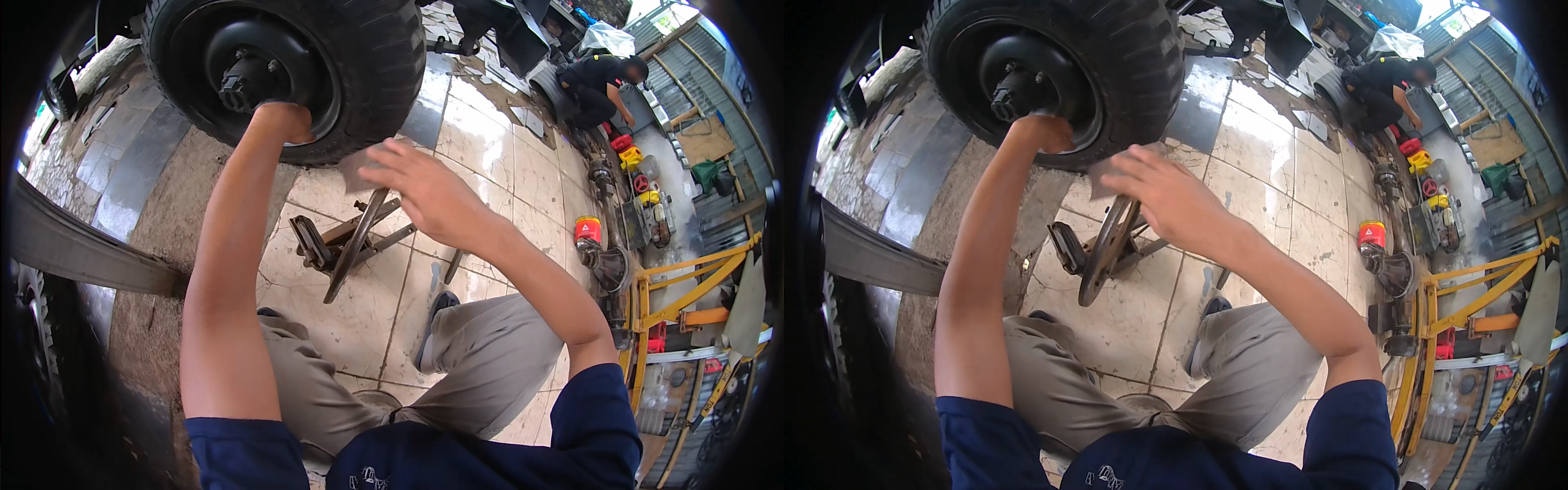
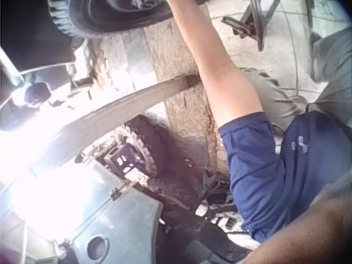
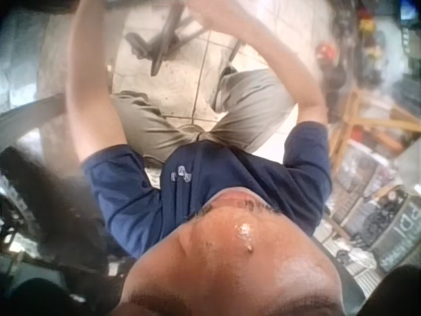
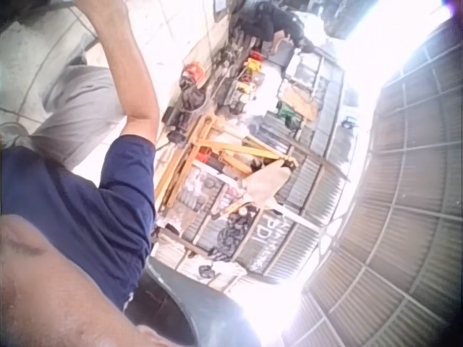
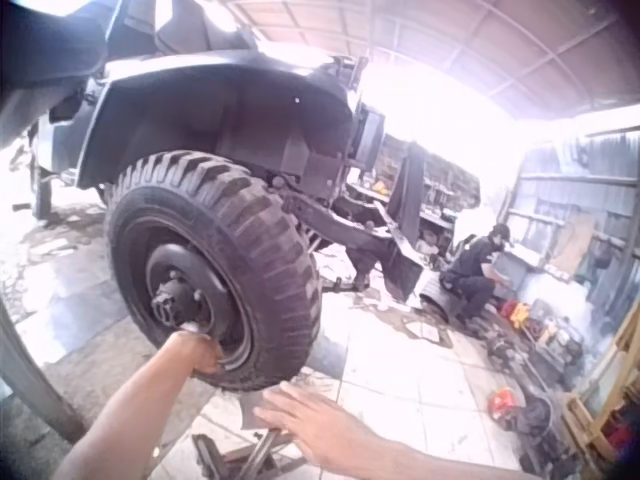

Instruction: The person kneels beside a vehicle tire and uses a metal scraper to remove material from the rim. They repeatedly scrape the rim surface, rotate the tire by hand to access different sections, and continue scraping around the circumference.

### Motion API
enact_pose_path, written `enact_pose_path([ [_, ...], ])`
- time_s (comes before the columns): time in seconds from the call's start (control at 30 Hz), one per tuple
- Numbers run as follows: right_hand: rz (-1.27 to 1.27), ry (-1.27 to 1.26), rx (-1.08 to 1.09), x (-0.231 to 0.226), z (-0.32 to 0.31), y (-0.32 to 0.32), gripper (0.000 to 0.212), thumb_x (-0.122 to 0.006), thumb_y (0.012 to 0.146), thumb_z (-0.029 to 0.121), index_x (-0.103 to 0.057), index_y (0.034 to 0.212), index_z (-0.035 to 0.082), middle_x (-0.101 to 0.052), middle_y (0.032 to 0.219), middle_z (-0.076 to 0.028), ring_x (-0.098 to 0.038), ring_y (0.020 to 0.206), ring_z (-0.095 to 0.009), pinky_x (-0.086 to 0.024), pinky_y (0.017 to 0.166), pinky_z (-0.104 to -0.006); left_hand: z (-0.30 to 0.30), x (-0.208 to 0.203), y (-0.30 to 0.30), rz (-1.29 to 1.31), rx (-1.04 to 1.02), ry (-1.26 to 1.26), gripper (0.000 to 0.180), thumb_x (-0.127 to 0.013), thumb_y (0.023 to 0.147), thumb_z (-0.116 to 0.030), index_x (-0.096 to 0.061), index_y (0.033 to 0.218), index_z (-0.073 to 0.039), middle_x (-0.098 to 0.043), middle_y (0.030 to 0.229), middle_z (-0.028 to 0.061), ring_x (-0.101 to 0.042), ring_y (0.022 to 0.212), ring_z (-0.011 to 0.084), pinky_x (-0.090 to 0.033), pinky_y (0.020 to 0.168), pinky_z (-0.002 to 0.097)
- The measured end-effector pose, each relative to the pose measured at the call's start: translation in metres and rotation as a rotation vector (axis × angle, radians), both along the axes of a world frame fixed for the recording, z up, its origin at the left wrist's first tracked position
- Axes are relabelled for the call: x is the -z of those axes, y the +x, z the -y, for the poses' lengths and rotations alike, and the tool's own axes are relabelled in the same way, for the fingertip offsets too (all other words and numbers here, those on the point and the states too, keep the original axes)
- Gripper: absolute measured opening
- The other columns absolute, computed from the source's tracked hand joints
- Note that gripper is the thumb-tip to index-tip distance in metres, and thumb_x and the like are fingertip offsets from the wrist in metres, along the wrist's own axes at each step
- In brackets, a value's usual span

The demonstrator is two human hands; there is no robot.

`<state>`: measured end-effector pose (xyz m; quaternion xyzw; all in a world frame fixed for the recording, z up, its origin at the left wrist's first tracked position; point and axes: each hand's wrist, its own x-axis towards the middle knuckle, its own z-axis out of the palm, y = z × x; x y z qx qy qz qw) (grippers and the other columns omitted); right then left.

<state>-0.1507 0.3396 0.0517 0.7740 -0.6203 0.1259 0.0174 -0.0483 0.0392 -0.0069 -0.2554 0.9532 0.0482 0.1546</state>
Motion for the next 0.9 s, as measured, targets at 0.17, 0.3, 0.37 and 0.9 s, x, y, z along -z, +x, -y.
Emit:
enact_pose_path([
  [0.17,0.025,-0.013,0.040,0.000,0.006,-0.011,0.060,-0.057,0.085,-0.006,-0.055,0.142,0.014,-0.050,0.153,-0.011,-0.039,0.148,-0.030,-0.031,0.122,-0.0491,-0.023,-0.019,-0.017,0.045,0.059,0.026,0.051,-0.063,0.093,-0.044,-0.073,0.122,-0.003,-0.070,0.127,0.0189,-0.067,0.119,0.0348,-0.053,0.102,0.0436],
  [0.3,0.095,-0.038,0.055,-0.002,0.002,-0.001,0.057,-0.054,0.085,-0.006,-0.059,0.138,0.013,-0.052,0.151,-0.013,-0.041,0.146,-0.032,-0.030,0.122,-0.0502,-0.029,-0.024,-0.026,-0.019,0.188,0.044,0.048,-0.061,0.097,-0.044,-0.073,0.121,-0.005,-0.071,0.124,0.0182,-0.067,0.118,0.0354,-0.053,0.101,0.0436],
  [0.37,0.118,0.040,-0.065,-0.009,0.006,-0.002,0.055,-0.055,0.087,-0.003,-0.057,0.140,0.014,-0.052,0.150,-0.011,-0.040,0.147,-0.031,-0.030,0.122,-0.0500,-0.028,-0.024,-0.032,-0.166,0.236,0.123,0.045,-0.059,0.099,-0.043,-0.073,0.120,-0.006,-0.072,0.121,0.0185,-0.067,0.117,0.0354,-0.053,0.100,0.0436],
  [0.9,0.228,0.006,0.028,-0.009,0.006,-0.017,0.063,-0.052,0.083,-0.013,-0.060,0.140,0.011,-0.054,0.148,-0.014,-0.044,0.143,-0.033,-0.034,0.122,-0.0463,-0.169,-0.143,-0.075,-1.399,0.868,-0.100,0.024,-0.069,0.098,-0.027,-0.072,0.113,-0.009,-0.074,0.103,0.0084,-0.072,0.091,0.0276,-0.058,0.083,0.0382],
])
